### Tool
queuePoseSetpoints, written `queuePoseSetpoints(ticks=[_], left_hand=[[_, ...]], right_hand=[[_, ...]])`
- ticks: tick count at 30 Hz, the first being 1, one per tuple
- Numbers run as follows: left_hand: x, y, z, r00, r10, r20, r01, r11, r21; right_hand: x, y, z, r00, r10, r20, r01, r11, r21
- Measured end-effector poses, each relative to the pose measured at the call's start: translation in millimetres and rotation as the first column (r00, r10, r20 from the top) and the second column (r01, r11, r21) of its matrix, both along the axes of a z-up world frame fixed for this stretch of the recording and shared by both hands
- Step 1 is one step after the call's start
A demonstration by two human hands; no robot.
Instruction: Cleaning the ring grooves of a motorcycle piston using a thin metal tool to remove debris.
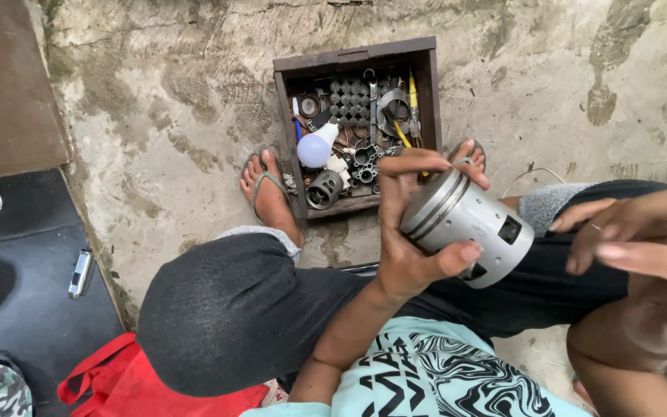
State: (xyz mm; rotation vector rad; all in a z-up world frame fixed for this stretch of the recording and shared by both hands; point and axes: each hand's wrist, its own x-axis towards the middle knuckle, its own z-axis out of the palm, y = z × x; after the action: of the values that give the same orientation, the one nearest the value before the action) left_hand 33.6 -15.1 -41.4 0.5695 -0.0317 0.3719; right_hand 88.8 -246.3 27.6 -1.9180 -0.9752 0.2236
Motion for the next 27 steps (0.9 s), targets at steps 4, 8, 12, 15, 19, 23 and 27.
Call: queuePoseSetpoints(ticks=[4, 8, 12, 15, 19, 23, 27], left_hand=[[3.0, 7.6, 1.5, 0.999, 0.012, 0.034, -0.012, 1.0, -0.021], [0.2, -1.9, -15.1, 0.992, -0.087, 0.097, 0.106, 0.971, -0.212], [-0.2, -9.7, -19.8, 0.982, -0.14, 0.125, 0.176, 0.921, -0.348], [-1.1, -9.0, -12.6, 0.982, -0.165, 0.095, 0.189, 0.894, -0.406], [-0.9, -10.4, -12.4, 0.985, -0.164, 0.062, 0.174, 0.956, -0.238], [-4.1, -9.2, -8.6, 0.99, -0.135, 0.04, 0.14, 0.974, -0.176], [-9.9, -3.0, 6.4, 0.995, -0.103, -0.009, 0.102, 0.988, -0.116]], right_hand=[[-15.3, 6.2, -2.2, 0.982, -0.175, -0.077, 0.181, 0.98, 0.081], [-1.2, 13.5, 3.5, 0.995, -0.096, -0.008, 0.096, 0.995, 0.041], [-15.1, 51.3, 21.7, 0.977, -0.211, -0.04, 0.211, 0.977, -0.022], [-24.8, 75.4, 31.5, 0.941, -0.333, -0.054, 0.327, 0.94, -0.091], [-22.7, 75.6, 23.6, 0.981, -0.186, -0.053, 0.186, 0.983, -0.005], [-23.3, 77.2, 24.9, 0.986, -0.166, 0.032, 0.166, 0.986, -0.009], [-23.1, 81.2, 27.5, 0.983, -0.166, 0.072, 0.169, 0.985, -0.039]])
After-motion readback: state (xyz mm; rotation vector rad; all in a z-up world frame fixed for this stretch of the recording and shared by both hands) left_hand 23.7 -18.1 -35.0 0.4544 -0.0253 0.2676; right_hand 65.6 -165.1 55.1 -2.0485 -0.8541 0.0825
